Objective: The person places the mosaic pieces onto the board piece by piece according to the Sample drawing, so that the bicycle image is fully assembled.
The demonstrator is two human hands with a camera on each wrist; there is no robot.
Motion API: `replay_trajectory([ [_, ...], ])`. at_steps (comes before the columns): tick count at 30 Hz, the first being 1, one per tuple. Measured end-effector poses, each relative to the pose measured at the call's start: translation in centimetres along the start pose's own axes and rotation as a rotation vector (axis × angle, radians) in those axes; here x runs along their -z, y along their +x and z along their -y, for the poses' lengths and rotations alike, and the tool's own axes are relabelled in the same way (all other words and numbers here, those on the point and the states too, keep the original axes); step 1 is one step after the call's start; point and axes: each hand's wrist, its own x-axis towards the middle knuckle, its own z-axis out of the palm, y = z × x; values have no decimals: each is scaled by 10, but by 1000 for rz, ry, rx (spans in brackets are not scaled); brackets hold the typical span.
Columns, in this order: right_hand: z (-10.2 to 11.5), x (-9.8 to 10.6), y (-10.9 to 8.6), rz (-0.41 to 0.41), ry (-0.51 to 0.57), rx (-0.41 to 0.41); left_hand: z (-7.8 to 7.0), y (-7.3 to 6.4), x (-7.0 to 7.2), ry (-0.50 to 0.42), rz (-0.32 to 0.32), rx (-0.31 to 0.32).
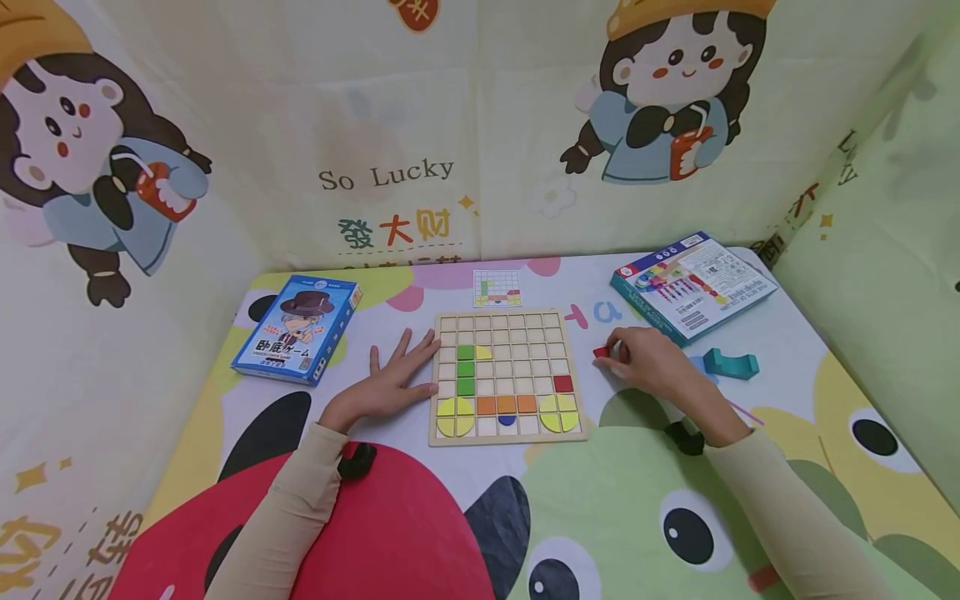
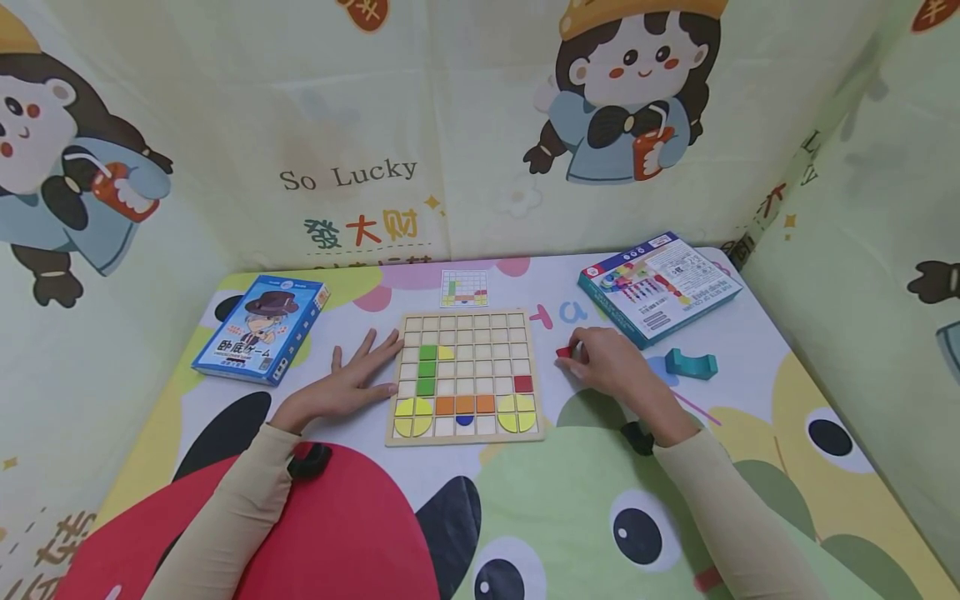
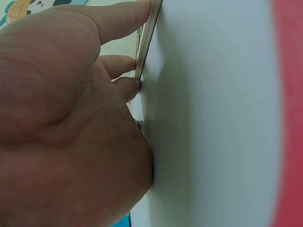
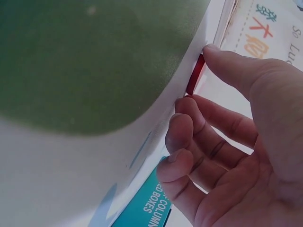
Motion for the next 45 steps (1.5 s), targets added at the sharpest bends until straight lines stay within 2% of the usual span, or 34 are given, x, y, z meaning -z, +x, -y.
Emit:
replay_trajectory([
  [22,-1,-2,1,-10,32,37,-3,-2,1,-2,0,5],
  [36,-2,-4,-2,-12,-6,141,-1,-2,1,5,0,-1],
  [45,-4,-5,-6,-2,54,181,-1,-2,1,6,-2,-2],
])
